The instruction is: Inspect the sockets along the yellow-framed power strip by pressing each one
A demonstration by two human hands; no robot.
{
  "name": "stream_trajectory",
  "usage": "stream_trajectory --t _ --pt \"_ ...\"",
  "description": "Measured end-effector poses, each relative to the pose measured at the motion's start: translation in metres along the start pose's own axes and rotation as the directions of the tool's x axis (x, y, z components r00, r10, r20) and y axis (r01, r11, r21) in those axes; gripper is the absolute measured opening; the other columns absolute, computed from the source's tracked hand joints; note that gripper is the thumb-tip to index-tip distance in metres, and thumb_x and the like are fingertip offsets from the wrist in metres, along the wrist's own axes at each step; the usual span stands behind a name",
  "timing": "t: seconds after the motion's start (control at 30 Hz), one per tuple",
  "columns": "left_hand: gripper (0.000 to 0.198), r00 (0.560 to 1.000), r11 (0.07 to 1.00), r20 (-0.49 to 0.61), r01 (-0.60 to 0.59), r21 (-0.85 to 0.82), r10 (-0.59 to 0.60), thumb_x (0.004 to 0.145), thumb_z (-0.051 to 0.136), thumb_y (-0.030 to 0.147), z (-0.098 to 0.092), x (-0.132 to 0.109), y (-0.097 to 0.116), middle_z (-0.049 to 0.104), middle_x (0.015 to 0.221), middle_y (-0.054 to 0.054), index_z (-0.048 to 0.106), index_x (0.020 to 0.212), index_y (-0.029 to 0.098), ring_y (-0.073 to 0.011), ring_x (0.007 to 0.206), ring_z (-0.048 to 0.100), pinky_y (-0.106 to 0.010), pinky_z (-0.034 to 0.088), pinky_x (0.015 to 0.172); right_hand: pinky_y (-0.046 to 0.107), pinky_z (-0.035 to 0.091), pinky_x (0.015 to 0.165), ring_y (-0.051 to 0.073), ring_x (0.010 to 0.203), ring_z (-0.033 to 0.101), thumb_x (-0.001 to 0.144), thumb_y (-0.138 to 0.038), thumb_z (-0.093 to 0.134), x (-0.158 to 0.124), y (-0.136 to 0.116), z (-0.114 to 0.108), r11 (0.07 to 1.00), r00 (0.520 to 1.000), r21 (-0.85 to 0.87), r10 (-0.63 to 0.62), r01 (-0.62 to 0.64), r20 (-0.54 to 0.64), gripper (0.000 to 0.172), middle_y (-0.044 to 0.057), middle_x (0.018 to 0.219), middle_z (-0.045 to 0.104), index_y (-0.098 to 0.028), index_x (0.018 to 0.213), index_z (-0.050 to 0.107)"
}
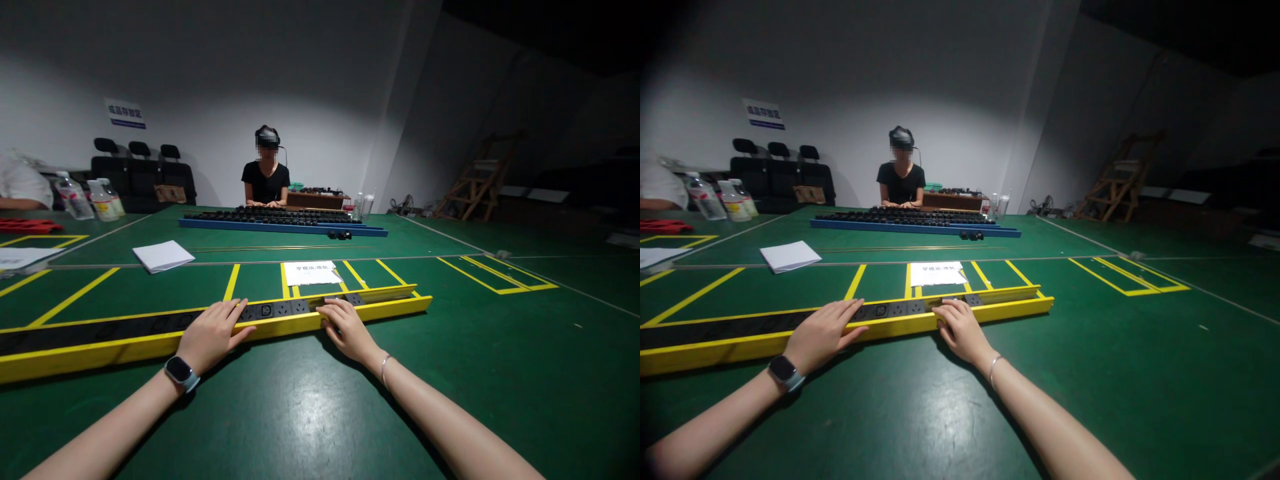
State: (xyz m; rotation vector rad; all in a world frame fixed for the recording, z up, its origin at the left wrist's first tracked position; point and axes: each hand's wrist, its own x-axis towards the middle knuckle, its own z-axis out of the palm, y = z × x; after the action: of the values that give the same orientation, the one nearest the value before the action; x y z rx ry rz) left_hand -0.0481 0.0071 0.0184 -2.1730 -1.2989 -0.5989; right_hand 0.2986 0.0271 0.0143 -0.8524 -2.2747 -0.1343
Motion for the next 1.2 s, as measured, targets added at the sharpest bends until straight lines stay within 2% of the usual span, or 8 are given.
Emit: stream_trajectory --t 0.67,1.2 --pt "0.064 1.0 0.999 -0.012 -0.027 0.047 0.028 0.087 0.046 0.06 0.0021 -0.0011 -0.001 0.067 0.118 -0.014 0.056 0.129 0.012 -0.0275 0.106 0.063 -0.042 0.05 0.092 0.048 0.043 0.1 0.025 0.12 0.05 0.091 -0.014 0.05 0.0003 0.0002 0.0004 1.0 1.0 0.005 -0.002 0.002 -0.01 0.034 0.008 0.117 0.065 -0.023 0.124 0.054" --pt "0.063 1.0 1.0 -0.01 -0.015 0.018 0.015 0.087 0.046 0.059 0.0 -0.0001 -0.0001 0.067 0.118 -0.014 0.056 0.129 0.013 -0.0274 0.105 0.063 -0.042 0.049 0.092 0.048 0.044 0.1 0.025 0.12 0.05 0.09 -0.014 0.05 0.0006 -0.0005 -0.0006 1.0 1.0 0.002 0.0 0.0 -0.014 0.036 0.008 0.117 0.065 -0.023 0.124 0.054"
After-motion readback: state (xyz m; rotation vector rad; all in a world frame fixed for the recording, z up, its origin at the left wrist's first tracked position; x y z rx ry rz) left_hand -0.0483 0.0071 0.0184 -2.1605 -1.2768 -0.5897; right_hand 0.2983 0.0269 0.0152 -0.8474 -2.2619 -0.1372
